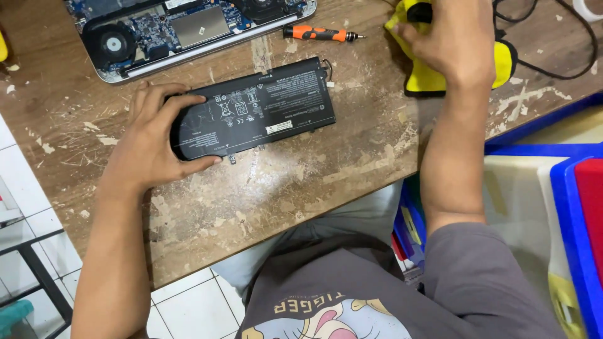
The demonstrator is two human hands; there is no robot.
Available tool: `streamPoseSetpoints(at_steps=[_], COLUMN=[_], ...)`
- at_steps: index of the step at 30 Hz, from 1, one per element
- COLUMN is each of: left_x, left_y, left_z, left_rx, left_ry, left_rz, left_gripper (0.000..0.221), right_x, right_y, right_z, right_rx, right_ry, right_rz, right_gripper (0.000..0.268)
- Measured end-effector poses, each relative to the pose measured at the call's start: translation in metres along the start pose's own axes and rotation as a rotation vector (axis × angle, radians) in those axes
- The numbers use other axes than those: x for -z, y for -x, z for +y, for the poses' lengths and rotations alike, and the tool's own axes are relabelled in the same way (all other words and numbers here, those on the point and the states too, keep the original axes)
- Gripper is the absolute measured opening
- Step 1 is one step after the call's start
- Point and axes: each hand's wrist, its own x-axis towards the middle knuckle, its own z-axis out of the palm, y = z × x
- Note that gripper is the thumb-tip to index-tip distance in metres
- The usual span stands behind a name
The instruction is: Removing a laptop battery, cleaning it thoroughly with a microfiber cloth, and performing maintenance on the laptop internals using a screwdriver.
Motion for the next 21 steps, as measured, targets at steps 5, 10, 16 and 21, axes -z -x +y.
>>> streamPoseSetpoints(at_steps=[5, 10, 16, 21], left_x=[-0.009, -0.014, -0.022, -0.024], left_y=[-0.001, -0.006, -0.002, -0.008], left_z=[-0.003, 0.007, 0.001, 0.022], left_rx=[-0.008, 0.047, -0.062, -0.068], left_ry=[-0.069, -0.068, -0.07, -0.026], left_rz=[0.062, 0.074, 0.079, 0.033], left_gripper=[0.111, 0.116, 0.117, 0.105], right_x=[0.0, 0.035, 0.033, 0.02], right_y=[0.012, 0.022, 0.031, 0.038], right_z=[-0.01, -0.046, -0.129, -0.154], right_rx=[0.109, 0.209, 0.35, 0.275], right_ry=[-0.153, -0.411, -0.506, -0.46], right_rz=[-0.018, 0.071, 0.021, -0.092], right_gripper=[0.025, 0.016, 0.02, 0.03])
